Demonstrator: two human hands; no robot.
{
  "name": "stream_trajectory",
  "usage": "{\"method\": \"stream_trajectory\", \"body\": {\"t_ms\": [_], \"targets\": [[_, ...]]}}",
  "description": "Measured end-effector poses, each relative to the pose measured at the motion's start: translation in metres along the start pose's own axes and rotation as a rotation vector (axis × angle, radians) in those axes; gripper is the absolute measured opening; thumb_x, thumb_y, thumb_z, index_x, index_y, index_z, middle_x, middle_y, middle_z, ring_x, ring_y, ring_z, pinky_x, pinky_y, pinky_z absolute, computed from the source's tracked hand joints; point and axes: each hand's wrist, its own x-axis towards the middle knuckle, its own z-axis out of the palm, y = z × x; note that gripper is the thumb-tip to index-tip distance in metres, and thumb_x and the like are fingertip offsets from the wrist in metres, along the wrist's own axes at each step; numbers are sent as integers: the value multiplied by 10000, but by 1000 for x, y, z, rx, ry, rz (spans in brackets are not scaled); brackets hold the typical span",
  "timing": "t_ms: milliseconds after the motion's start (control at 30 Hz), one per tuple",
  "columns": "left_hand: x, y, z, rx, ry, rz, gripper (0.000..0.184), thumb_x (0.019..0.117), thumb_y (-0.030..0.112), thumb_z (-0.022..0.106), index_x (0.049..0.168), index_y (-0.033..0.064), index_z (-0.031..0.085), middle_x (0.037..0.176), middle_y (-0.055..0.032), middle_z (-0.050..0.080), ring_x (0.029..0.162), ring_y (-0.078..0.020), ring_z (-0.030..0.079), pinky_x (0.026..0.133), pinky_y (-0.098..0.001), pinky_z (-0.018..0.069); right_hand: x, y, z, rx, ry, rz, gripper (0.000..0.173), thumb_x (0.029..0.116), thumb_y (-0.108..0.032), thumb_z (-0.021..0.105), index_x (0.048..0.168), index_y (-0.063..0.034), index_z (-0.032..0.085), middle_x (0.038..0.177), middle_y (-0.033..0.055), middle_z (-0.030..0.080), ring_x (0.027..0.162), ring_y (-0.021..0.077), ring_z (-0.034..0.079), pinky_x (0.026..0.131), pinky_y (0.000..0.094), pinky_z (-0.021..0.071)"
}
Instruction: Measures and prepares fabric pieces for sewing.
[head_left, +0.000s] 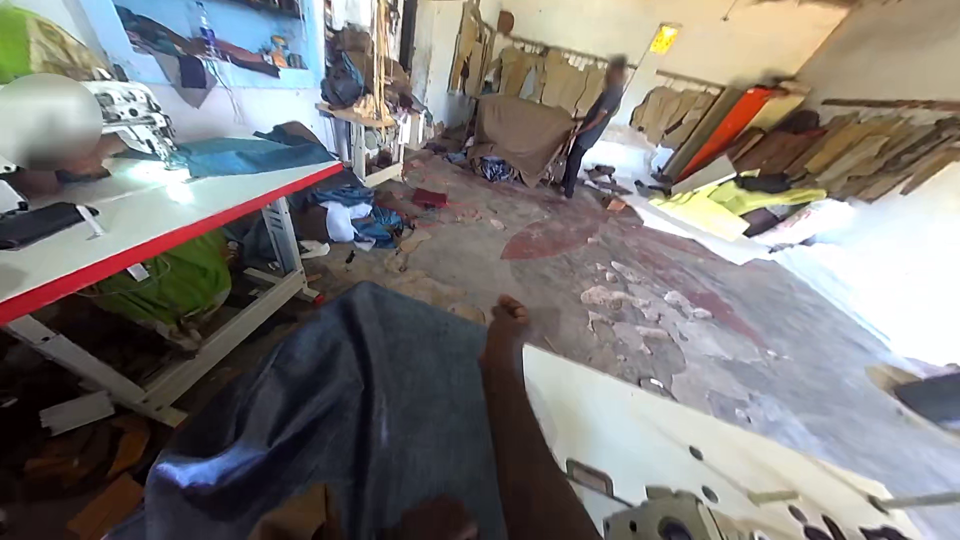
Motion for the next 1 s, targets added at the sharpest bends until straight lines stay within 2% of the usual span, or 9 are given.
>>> {"method": "stream_trajectory", "body": {"t_ms": [133,200,300,467,600,767,833,933,1000], "targets": [[-4,-13,11,-5,59,58,437,1060,438,506,1071,48,702,1065,-146,688,1040,-293,669,919,-484,549,-111,-15,-58,-154,-475,101,268,1032,-234,621,1226,-58,676,1075,87,699,883,160,639,747,361,536],[-4,-14,10,-41,85,39,451,1057,451,509,1083,40,691,1065,-150,687,1020,-283,669,912,-483,545,-150,-31,-108,-253,-617,102,342,1042,-305,601,1299,-86,651,1158,67,702,983,156,675,834,375,576],[-5,-13,9,-142,148,7,400,1040,418,551,1125,63,716,1076,-107,713,1002,-211,683,921,-437,555,-209,-33,-188,-377,-632,26,438,996,-329,640,1347,-65,632,1307,86,667,1202,188,645,1006,399,561],[1,-18,4,-228,22,-89,300,1020,361,615,1137,105,720,1029,-29,716,955,-111,672,903,-361,555,-266,-1,-284,-590,-515,10,497,927,-238,725,1358,-16,613,1241,127,661,1024,191,686,845,353,610],[8,-5,-13,-138,-139,-121,259,1014,332,639,1097,96,705,923,-35,692,844,-132,653,808,-364,550,-258,6,-303,-679,-582,147,410,940,-269,710,1273,-32,678,998,56,715,827,161,686,782,366,596],[12,8,-24,-6,-249,-108,272,1000,369,654,998,98,674,792,-34,619,709,-150,593,670,-362,515,-248,-4,-299,-868,-679,173,266,972,-333,646,1095,-129,764,1045,55,717,958,207,689,870,440,562],[14,18,-29,34,-262,-107,289,1000,385,652,985,97,658,776,-39,606,696,-159,586,659,-374,513,-245,-6,-297,-889,-695,193,279,977,-345,640,1109,-130,760,1041,53,726,972,214,694,885,457,556],[13,37,-35,-54,-280,-49,243,985,308,690,964,67,662,755,-40,606,679,-137,577,641,-335,499,-242,0,-298,-831,-703,184,408,962,-393,659,1269,-127,694,917,42,719,850,220,688,821,479,563],[10,51,-39,-156,-294,28,204,973,252,705,951,51,679,756,-29,622,676,-108,578,636,-289,492,-237,5,-299,-683,-748,212,337,937,-397,701,1103,-104,720,826,28,681,758,182,646,761,445,543]]}}
